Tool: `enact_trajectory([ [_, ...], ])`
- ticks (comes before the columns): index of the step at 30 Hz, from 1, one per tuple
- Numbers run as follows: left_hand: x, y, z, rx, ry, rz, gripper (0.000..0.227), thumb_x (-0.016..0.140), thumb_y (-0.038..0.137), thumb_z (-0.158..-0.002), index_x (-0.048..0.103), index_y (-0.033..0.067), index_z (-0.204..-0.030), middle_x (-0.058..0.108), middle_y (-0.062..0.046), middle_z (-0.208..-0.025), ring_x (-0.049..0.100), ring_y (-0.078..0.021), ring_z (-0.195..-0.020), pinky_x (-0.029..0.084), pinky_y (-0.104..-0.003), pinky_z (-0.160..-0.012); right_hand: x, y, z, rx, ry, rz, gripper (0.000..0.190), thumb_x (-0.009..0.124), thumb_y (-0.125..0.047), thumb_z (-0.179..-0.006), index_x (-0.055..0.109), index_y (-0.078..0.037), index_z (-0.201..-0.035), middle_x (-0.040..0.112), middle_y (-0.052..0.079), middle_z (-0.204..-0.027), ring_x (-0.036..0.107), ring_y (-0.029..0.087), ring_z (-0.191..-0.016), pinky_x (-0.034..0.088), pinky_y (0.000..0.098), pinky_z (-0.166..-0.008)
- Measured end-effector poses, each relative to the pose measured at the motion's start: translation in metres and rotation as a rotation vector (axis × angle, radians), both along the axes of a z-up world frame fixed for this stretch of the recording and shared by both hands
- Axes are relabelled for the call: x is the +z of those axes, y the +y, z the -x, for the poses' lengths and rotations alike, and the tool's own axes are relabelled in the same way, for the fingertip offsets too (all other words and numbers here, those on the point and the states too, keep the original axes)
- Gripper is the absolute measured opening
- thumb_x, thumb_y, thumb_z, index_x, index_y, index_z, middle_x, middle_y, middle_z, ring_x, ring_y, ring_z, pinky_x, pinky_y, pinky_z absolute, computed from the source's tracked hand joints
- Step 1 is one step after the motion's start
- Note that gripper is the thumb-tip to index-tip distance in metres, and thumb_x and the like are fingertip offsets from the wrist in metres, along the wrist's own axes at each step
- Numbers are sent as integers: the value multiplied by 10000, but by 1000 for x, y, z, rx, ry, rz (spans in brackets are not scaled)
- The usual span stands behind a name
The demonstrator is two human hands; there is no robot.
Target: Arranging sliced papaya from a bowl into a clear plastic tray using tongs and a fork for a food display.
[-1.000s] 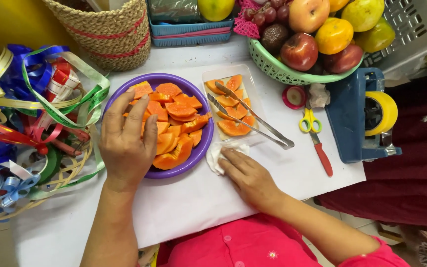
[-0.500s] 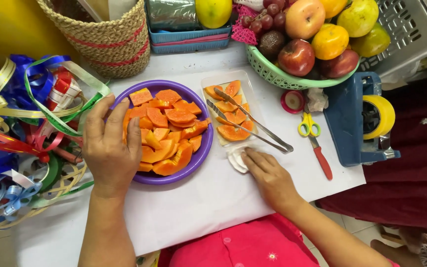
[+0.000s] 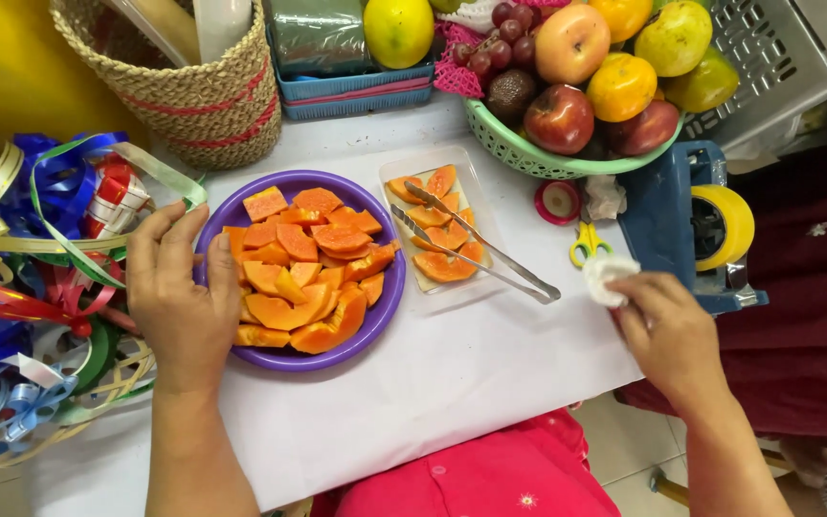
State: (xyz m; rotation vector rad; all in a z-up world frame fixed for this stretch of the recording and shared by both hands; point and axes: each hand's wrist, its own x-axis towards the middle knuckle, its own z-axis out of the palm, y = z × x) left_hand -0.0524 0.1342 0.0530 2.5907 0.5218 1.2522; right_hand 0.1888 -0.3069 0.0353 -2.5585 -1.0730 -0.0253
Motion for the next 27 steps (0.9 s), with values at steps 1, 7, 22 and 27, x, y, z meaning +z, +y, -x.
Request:
enact_trajectory([
  [1,-1,1,1,0,7,7,239,653,6,-1089,713,-109,-1290,615,-271,-1294,626,-399,-1188,595,-469,-927,5,6,-3,-86,-196,-78,293,632,45,-963,762,-45,-1209,672,120,-1194,647,299,-1110,546,412,-820],
  [7,-15,12,1,28,-2,49,239,698,109,-1085,732,-23,-1280,621,-204,-1222,680,-412,-1060,592,-442,-803,-35,34,-47,-162,-406,89,359,622,-41,-987,700,21,-1332,683,213,-1203,695,355,-1147,565,395,-999],
  [22,-34,27,6,73,101,88,228,677,177,-1091,716,17,-1250,672,-192,-1159,688,-425,-1091,534,-497,-942,21,110,4,200,-139,269,639,664,-465,-929,546,-160,-1478,631,101,-1254,670,282,-1111,601,429,-879],
  [27,-31,28,6,75,104,103,225,681,178,-1082,716,19,-1237,678,-191,-1155,688,-425,-1099,527,-500,-950,16,116,5,166,-108,393,516,598,-385,-980,542,-198,-1457,650,38,-1163,695,232,-1052,617,381,-824],
])
